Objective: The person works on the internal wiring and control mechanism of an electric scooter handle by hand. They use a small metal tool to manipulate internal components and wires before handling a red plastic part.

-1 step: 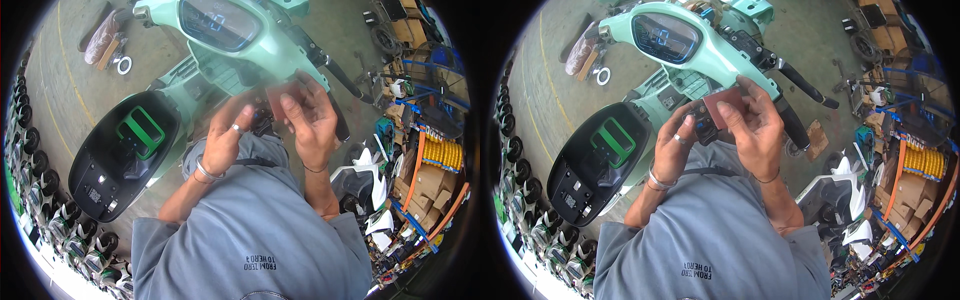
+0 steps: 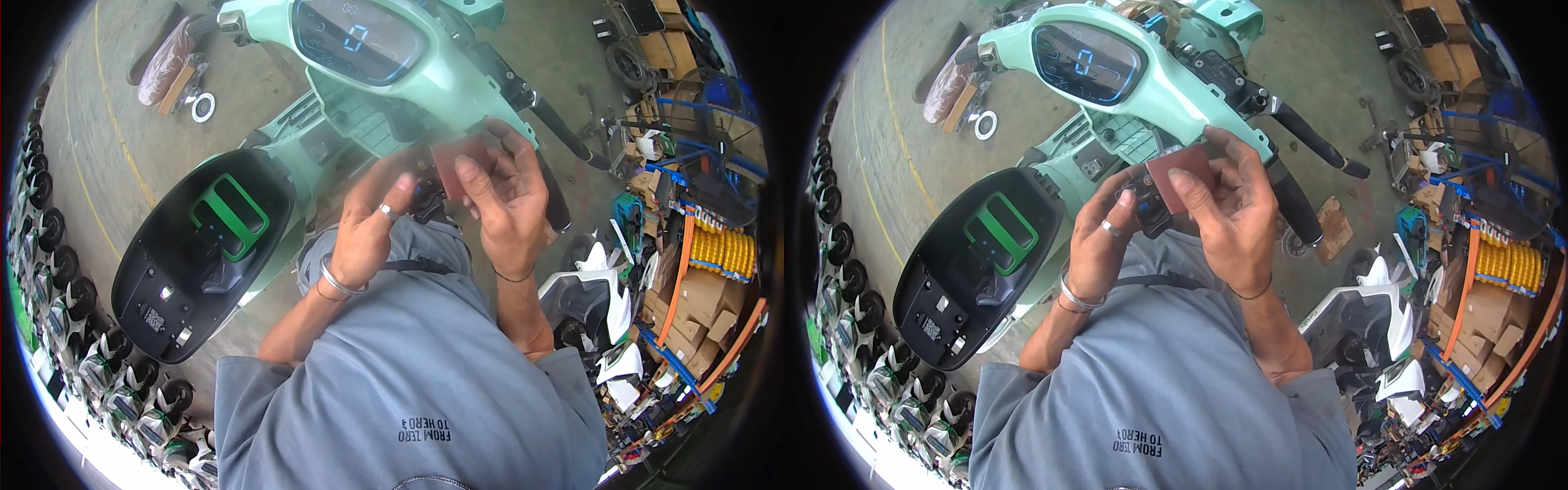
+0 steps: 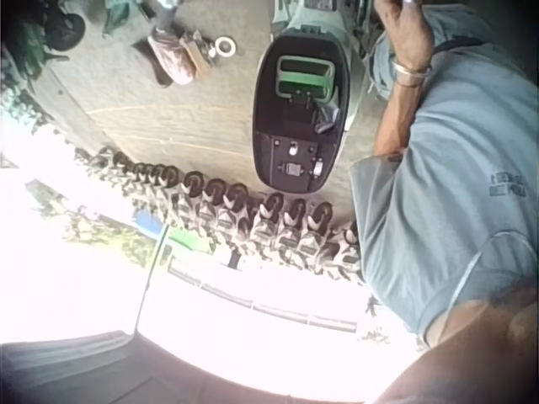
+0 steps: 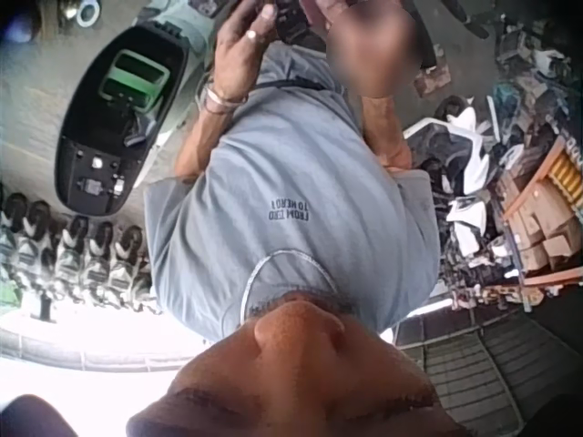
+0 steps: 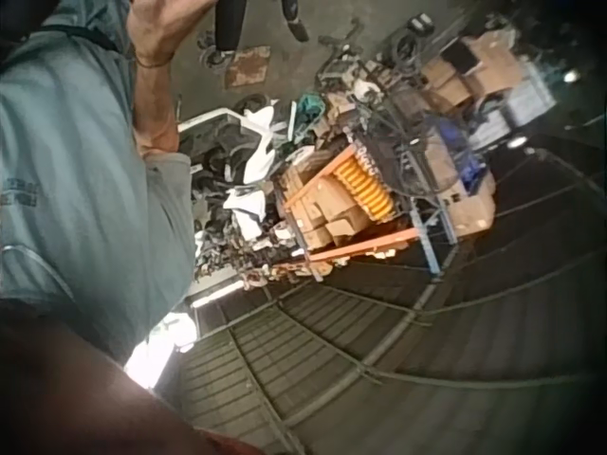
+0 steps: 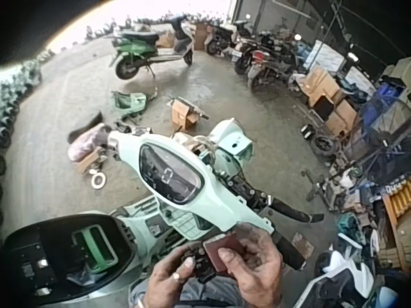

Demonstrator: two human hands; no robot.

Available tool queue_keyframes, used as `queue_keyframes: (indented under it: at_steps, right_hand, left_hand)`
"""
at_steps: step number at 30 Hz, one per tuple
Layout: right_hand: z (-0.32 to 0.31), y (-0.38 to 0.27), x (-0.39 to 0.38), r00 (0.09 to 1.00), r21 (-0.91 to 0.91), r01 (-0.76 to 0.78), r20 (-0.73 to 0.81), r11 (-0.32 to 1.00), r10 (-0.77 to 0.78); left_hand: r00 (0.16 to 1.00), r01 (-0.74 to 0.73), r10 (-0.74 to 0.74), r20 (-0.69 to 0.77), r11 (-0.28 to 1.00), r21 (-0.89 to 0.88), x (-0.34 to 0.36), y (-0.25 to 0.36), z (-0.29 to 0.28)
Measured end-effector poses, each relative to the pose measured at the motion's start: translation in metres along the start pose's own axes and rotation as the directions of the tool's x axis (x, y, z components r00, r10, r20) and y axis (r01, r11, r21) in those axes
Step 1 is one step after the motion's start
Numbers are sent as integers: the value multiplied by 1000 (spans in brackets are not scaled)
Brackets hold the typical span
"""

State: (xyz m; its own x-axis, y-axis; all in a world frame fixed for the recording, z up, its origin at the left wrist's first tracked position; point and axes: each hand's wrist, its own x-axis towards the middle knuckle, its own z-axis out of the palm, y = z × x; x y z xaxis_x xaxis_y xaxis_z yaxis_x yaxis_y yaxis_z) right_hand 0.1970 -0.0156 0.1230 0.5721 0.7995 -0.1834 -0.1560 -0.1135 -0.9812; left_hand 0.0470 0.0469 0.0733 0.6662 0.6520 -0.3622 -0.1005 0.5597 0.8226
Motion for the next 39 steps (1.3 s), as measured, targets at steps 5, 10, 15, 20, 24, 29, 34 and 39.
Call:
queue_keyframes:
  at_steps: [5, 10, 15, 20, 24, 29, 34, 39]
  right_hand:
    - [-2, 13, 2, 998, -61, -29, 59, 998, 33]
    - [12, 15, 5, 1000, 14, 6, 29, 1000, -7]
    - [5, 21, -1, 1000, -29, 28, -12, 999, -29]
    - [-2, 12, 0, 999, -45, -32, -11, 998, 32]
    - [12, 9, 5, 1000, -54, -30, 1, 998, 30]
    - [-11, 12, -8, 999, -54, -49, -14, 997, 48]
    - [2, 0, 0, 998, 4, 21, -59, 1000, -21]
    - [-1, -1, 5, 999, -29, 17, -36, 999, -18]
  left_hand:
    - [998, -63, 64, 25, 997, -45, -2, -5, 0]
    - [995, -55, 61, 75, 995, -85, -1, -5, -3]
    - [998, 11, 4, 63, 972, -235, -1, 0, -3]
    - [995, 17, 0, 95, 984, -178, 2, -1, -5]
    - [998, 20, -9, 58, 981, -194, 0, 5, -3]
    - [999, 33, -26, 44, 985, -171, 3, -3, -7]
    - [987, -53, 62, -149, 996, 67, 7, 0, 3]
    - [979, 21, -32, -202, 998, -57, 17, 6, 8]
